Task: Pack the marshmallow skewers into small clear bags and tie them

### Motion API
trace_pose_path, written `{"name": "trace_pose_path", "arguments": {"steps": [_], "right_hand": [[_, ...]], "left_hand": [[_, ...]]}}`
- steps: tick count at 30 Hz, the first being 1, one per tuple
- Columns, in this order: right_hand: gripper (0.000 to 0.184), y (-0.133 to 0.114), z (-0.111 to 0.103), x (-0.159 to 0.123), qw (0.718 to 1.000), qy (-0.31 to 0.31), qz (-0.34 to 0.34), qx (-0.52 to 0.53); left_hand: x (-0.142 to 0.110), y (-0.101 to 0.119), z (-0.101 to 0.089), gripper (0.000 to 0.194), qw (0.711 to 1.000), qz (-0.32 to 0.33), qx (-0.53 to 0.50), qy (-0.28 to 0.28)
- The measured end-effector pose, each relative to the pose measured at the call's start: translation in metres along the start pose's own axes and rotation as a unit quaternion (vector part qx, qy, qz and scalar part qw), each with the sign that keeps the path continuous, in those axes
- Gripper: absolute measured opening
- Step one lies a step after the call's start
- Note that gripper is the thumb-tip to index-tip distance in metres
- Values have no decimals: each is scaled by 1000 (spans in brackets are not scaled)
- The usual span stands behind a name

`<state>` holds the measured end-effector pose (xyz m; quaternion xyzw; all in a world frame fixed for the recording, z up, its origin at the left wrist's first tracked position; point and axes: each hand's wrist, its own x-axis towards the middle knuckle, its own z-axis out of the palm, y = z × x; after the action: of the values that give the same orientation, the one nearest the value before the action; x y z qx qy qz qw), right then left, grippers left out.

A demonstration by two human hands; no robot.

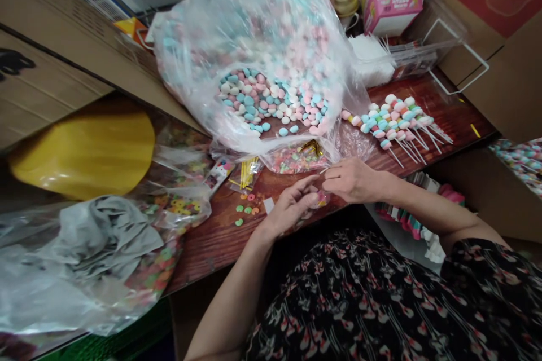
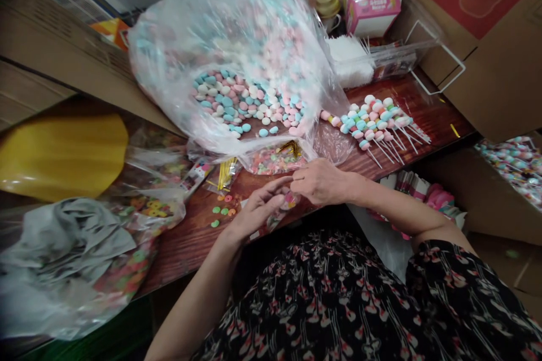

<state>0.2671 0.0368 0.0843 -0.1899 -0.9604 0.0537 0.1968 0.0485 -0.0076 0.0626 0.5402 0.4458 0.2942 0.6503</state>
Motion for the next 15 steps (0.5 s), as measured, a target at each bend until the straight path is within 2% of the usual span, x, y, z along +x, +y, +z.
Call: {"name": "trace_pose_path", "arguments": {"steps": [3,5,8,10,11,13,15], "right_hand": [[26,-2,-3,3,1000,15,0,-6],[27,-6,3,7,1000,17,-11,0],[25,-11,14,12,999,45,-13,24],[20,-13,17,13,990,111,34,80],[18,-14,17,13,976,159,81,124],[29,-19,18,13,920,254,196,223],[41,-27,22,14,866,296,277,294]], "left_hand": [[-2,2,-3,31,998,-62,-22,-7],[-1,-3,2,31,995,-84,-57,14],[1,-11,13,35,987,-56,-121,93],[3,-13,18,36,977,-29,-158,143],[4,-13,19,36,970,-16,-173,171],[7,-13,20,35,956,25,-176,233],[8,-12,19,34,945,82,-145,283]]}}
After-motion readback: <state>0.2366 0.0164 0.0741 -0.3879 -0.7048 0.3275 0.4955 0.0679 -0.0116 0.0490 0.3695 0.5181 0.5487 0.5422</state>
